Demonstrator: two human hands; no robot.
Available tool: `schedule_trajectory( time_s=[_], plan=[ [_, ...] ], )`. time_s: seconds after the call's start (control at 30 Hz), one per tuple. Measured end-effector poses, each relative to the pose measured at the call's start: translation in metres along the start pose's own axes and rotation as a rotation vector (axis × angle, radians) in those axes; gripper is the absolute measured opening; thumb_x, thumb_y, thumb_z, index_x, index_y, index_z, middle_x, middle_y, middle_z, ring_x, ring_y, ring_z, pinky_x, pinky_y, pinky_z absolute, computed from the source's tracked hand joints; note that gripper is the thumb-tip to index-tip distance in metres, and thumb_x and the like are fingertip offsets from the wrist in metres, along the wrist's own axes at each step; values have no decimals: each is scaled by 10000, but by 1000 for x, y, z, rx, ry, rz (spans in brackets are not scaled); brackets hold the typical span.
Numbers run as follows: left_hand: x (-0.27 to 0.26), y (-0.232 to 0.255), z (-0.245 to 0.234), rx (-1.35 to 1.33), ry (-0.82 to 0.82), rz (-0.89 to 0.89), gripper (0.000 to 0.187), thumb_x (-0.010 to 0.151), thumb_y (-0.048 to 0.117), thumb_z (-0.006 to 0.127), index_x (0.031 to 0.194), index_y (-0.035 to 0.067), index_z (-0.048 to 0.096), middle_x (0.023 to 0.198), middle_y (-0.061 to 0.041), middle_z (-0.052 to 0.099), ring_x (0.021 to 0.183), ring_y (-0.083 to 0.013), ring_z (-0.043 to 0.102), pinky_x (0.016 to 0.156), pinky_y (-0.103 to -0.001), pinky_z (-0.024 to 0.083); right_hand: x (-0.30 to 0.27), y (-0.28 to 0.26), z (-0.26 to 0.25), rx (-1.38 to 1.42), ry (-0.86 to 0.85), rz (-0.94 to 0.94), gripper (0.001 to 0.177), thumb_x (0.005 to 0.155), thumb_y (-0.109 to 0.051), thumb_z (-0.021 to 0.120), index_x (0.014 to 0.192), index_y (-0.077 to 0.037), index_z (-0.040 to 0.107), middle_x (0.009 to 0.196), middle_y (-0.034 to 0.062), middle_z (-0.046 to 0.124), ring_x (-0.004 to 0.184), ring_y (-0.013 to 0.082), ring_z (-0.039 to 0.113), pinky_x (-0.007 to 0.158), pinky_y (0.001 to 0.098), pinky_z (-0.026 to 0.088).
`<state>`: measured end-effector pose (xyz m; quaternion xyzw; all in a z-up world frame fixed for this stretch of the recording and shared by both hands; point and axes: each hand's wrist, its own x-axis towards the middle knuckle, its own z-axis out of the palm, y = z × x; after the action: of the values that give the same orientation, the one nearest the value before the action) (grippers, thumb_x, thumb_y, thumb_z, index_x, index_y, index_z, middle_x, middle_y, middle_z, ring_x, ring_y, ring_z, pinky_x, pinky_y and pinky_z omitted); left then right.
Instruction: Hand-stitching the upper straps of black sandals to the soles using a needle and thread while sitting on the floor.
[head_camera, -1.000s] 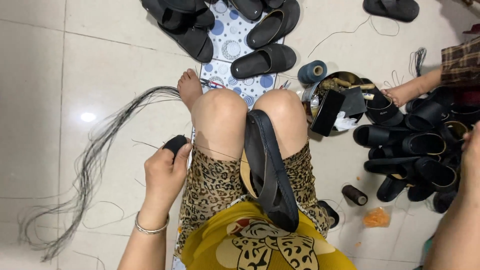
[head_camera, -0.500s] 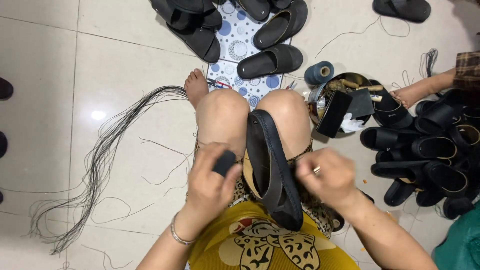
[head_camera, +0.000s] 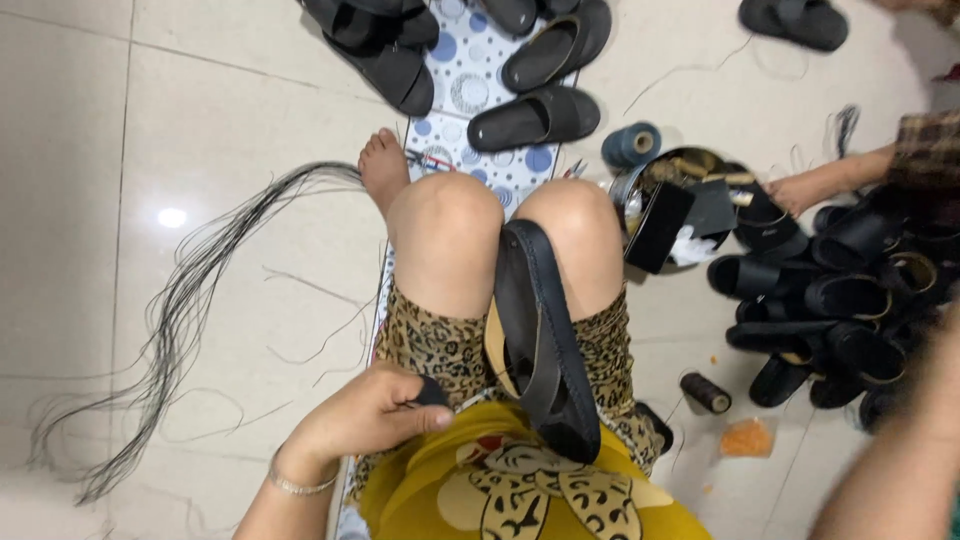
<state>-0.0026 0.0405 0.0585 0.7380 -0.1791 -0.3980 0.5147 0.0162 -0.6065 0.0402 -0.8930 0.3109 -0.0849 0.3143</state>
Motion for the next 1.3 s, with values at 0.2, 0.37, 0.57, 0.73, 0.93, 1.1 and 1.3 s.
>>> schedule_trajectory(
  time_s=[0.2, 0.37, 0.57, 0.73, 0.93, 1.1, 1.3],
  plan=[
    [50, 33, 8, -929, 20, 562, 273, 1022, 128, 618, 1211, -68, 642, 767, -34, 668, 547, -66, 515, 506, -209, 469, -172, -202, 99, 245, -770, -250, 396, 903, -106, 693, 1298, -127, 669, 1121, 77, 732, 731, 181, 758, 667, 301, 616],
    [65, 65, -21, 85, 631, 520, 291, 1049, 162, 564, 1258, -23, 647, 1223, -153, 730, 1051, -260, 784, 893, -331, 670, -169, -220, 88, -31, -1189, -637, 281, 947, -310, 659, 1143, -152, 784, 855, -10, 734, 700, 151, 715, 635, 317, 561],
    [83, 28, -38, 1037, 979, 690, 416, 1015, 133, 575, 663, 117, 354, 571, -27, 374, 452, -163, 363, 409, -305, 284, -184, -223, 114, 852, -1200, -401, 246, 769, 168, 491, 776, 60, 712, 1248, 248, 701, 1161, 408, 727, 896, 432, 694],
    [56, -62, -45, 1676, 1033, -101, 469, 1110, 322, 459, 660, 192, 460, 587, 9, 413, 456, -184, 430, 403, -328, 296, -167, -228, 127, 1063, -1069, 32, 519, 1072, -327, 427, 586, -155, 367, 465, -45, 267, 343, 140, 379, 411, 263, 334],
    [-60, -64, -107, -453, 567, -87, 250, 1004, 155, 569, 1069, -53, 691, 1063, -180, 727, 890, -258, 693, 647, -309, 545, -101, -176, 105, 351, -673, 81, 480, 1039, -120, 521, 1498, -46, 398, 1363, 240, 568, 1037, 327, 653, 639, 342, 520],
    [-64, -80, -102, 715, 1236, -409, 355, 1127, 235, 703, 1135, -119, 677, 1100, -263, 663, 988, -450, 635, 851, -520, 501, -116, -175, 66, -114, -705, -468, 471, 1024, -159, 537, 1473, -18, 532, 1209, 182, 584, 1050, 272, 642, 902, 395, 549],
    [43, 54, 0, -156, 751, 183, 295, 895, 201, 725, 1094, 19, 606, 1231, -144, 637, 1001, -202, 676, 1005, -316, 524, -145, -209, 79, -253, -1070, -943, 654, 942, -179, 671, 1539, -332, 453, 863, 3, 558, 672, 147, 552, 581, 298, 513]
  ],
)
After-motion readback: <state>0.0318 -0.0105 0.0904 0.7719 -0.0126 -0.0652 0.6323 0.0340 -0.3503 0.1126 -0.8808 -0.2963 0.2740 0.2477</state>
